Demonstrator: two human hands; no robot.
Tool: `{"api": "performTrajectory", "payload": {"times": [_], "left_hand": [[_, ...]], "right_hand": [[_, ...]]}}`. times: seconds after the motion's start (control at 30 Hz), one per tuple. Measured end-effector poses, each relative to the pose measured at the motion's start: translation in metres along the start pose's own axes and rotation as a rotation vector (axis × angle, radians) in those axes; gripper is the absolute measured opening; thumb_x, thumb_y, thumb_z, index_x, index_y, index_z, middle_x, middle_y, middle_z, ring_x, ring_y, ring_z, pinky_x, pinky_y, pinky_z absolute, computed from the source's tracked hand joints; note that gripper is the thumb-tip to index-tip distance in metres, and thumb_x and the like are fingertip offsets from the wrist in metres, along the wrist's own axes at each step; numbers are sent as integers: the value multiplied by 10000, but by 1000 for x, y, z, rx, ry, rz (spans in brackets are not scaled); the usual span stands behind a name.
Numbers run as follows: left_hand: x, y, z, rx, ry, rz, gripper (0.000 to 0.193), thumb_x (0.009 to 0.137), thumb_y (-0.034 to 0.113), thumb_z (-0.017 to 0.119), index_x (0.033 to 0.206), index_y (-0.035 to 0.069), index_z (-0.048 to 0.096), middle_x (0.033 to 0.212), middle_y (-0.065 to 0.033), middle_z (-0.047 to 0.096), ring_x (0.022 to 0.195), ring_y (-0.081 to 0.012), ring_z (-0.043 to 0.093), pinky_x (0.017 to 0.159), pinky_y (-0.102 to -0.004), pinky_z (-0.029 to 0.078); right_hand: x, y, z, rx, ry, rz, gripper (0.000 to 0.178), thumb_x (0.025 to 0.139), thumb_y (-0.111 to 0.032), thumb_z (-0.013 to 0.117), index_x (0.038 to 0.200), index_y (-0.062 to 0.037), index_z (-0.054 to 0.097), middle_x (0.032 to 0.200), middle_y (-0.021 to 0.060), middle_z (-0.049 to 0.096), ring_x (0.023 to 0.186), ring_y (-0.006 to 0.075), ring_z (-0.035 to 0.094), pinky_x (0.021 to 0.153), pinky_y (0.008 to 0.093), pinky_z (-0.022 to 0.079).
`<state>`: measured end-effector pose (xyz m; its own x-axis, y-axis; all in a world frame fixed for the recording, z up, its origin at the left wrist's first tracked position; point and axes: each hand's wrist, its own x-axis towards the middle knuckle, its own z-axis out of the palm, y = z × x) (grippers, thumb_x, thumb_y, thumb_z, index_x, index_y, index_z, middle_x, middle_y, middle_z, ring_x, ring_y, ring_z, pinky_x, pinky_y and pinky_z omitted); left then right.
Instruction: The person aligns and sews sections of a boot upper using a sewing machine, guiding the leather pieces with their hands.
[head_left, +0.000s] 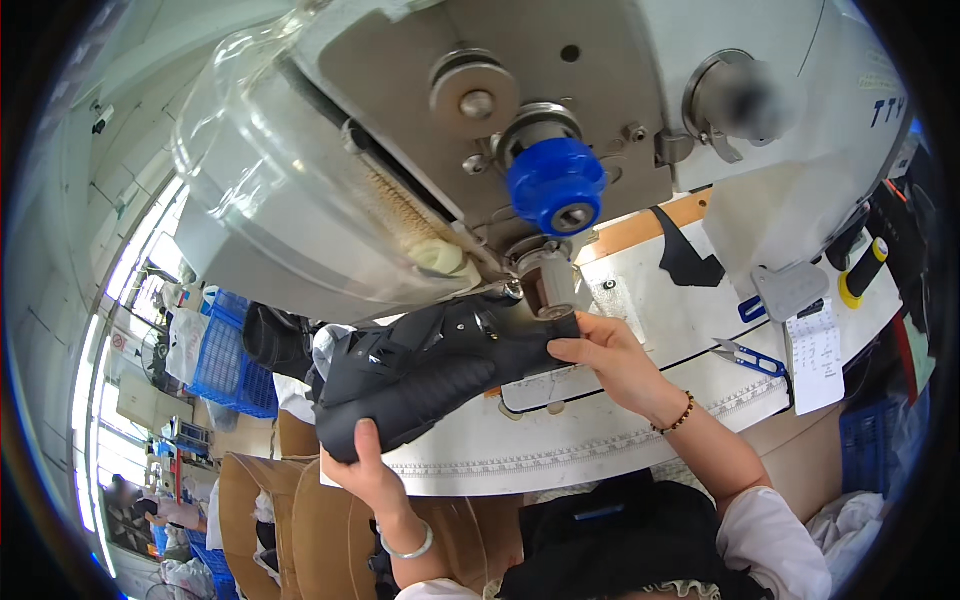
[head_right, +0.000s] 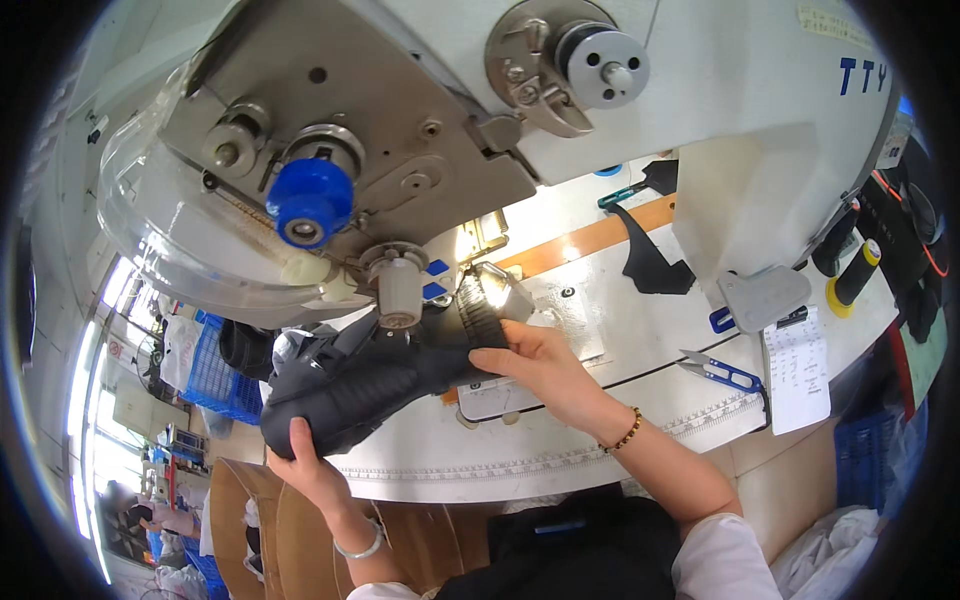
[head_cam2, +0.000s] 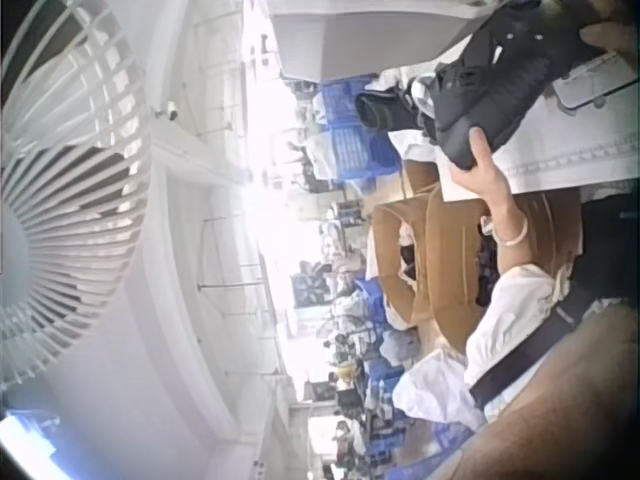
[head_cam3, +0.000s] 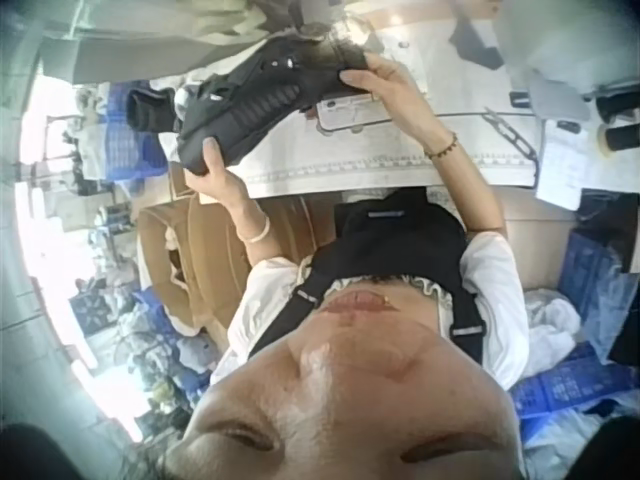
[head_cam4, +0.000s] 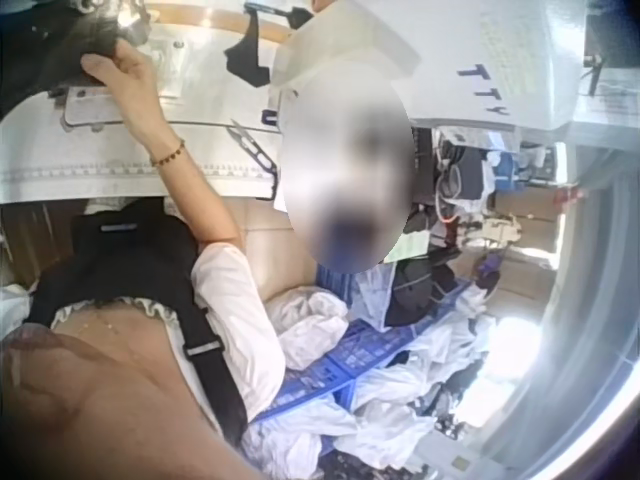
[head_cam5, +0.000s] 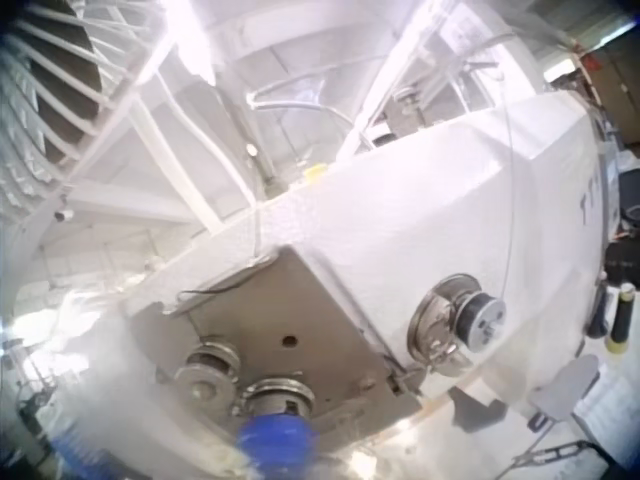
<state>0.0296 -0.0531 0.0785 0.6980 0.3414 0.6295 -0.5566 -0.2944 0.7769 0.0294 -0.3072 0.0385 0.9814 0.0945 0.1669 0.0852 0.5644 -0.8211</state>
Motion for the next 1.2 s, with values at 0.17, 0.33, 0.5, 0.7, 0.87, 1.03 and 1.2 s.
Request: {"api": "performTrajectory", "payload": {"times": [0.17,0.33,0.5,0.7,0.87,1.03,1.2], "left_hand": [[-35,13,8,20,149,104,263,750,58,642,948,-104,580,895,-146,622,789,-194,590,754,-315,473],[-31,4,3,-1,103,83,269,751,24,636,969,-112,557,911,-173,613,789,-207,602,768,-320,481],[-25,-9,-1,59,119,143,332,744,25,654,1012,-118,521,929,-198,601,781,-223,604,764,-335,491],[-12,-6,7,44,133,173,263,743,12,644,955,-111,548,889,-161,612,749,-192,593,731,-307,485],[0,-4,11,-18,105,141,179,745,-2,622,891,-96,581,833,-111,621,727,-155,580,709,-272,469],[3,-1,14,21,74,149,168,745,-18,616,893,-90,584,820,-101,619,716,-148,577,697,-260,463],[10,-8,8,69,45,189,275,759,87,628,960,-79,541,899,-111,581,792,-171,552,742,-290,449]], "right_hand": [[0,9,-8,182,-25,14,237,851,-119,590,1049,10,596,1019,36,623,909,71,539,828,225,399],[0,16,-14,183,-53,6,251,860,-144,596,1063,4,597,1015,33,627,934,78,543,859,233,399],[1,16,-3,197,17,-51,276,867,-150,590,1094,7,583,1016,21,623,927,69,531,857,230,392],[0,14,8,312,96,-35,98,833,-22,596,925,-44,618,932,24,637,873,86,570,798,232,414],[-2,18,13,321,117,-60,81,845,-29,585,916,-41,623,928,26,642,877,81,572,808,226,410],[0,26,9,269,92,-86,130,875,-62,553,980,-19,616,969,31,641,915,76,558,834,227,399],[1,31,9,165,66,-126,282,892,-154,559,1136,-12,551,1070,12,596,964,49,510,876,227,392]]}}
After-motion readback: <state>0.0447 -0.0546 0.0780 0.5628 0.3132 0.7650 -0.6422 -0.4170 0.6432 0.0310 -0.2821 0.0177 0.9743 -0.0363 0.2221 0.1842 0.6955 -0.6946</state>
